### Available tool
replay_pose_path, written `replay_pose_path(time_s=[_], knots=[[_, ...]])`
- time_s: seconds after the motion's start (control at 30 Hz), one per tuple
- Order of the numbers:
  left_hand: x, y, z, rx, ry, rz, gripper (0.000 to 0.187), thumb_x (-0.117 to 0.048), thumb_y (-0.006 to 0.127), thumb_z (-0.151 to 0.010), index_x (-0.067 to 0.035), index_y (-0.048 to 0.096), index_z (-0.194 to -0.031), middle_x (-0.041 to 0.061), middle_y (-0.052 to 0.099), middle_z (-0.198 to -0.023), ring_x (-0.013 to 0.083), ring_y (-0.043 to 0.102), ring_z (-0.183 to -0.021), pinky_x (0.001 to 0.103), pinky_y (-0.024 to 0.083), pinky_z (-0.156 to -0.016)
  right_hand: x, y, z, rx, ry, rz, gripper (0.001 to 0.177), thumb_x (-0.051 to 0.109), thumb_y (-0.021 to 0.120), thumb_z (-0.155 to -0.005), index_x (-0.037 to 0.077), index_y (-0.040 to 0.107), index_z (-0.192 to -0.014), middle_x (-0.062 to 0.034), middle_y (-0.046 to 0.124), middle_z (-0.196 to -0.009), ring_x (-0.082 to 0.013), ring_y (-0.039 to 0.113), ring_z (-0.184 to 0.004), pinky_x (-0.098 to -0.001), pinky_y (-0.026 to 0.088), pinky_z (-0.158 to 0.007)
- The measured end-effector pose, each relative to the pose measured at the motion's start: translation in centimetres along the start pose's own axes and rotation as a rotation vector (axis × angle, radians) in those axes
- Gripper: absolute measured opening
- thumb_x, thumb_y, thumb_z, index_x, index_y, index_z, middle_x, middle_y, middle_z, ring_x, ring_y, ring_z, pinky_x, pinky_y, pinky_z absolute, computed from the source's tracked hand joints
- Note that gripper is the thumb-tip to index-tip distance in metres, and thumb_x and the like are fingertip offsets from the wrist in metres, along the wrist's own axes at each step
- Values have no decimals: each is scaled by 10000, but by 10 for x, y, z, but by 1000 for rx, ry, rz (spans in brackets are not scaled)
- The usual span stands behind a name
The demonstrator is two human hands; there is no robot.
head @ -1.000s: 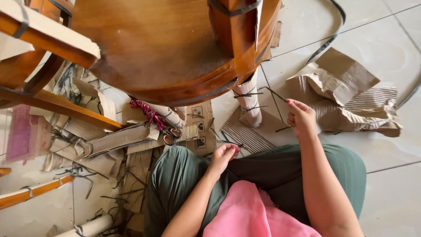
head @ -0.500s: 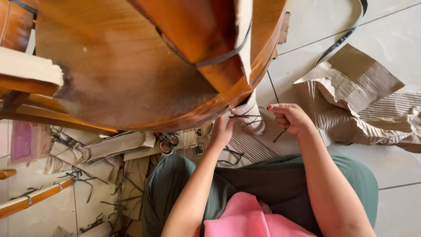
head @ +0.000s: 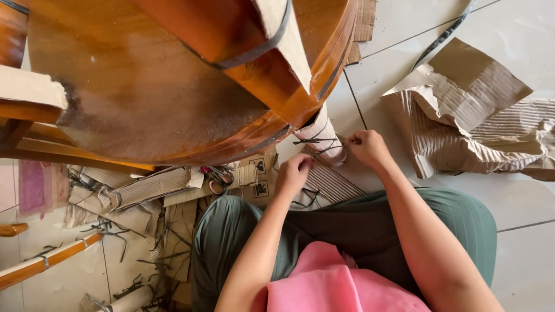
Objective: Wrapping a wooden chair leg with corrugated cardboard and securing it with string.
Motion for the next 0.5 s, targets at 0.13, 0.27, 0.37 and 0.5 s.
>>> replay_pose_path(time_s=[0.13,0.27,0.37,0.5], knots=[[-9,15,18,-108,412,-187,70,-163,676,-953,-144,726,-999,49,707,-1029,306,709,-1008,423,581,-836,18,-7,31,10,-32,219,155,247,744,-859,135,802,-949,-111,743,-806,-340,736,-796,-431,595,-711],[-68,14,50,-239,758,-306,96,-234,727,-942,-137,729,-939,15,686,-1202,246,647,-1170,387,491,-970,15,6,48,68,-56,335,165,254,702,-920,134,795,-983,-108,757,-811,-342,745,-792,-452,615,-687],[-75,27,53,-228,852,-235,93,-235,711,-972,-147,716,-943,-38,718,-1173,162,670,-1161,328,488,-996,6,18,58,50,-67,404,137,253,711,-918,154,794,-961,-94,753,-787,-335,749,-772,-456,621,-670],[-58,40,41,-148,713,63,106,-167,661,-1017,-97,740,-1032,27,748,-1161,245,697,-1129,368,526,-965,-6,40,72,26,-83,529,123,258,677,-912,196,780,-882,-98,727,-730,-347,745,-727,-460,623,-627]])
Point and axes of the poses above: each hand's wrist, its own z-axis away from the middle knuckle, its own y-axis out of the palm, x = y × z, the point moved 10 cm from there along -z, towards the middle knuckle
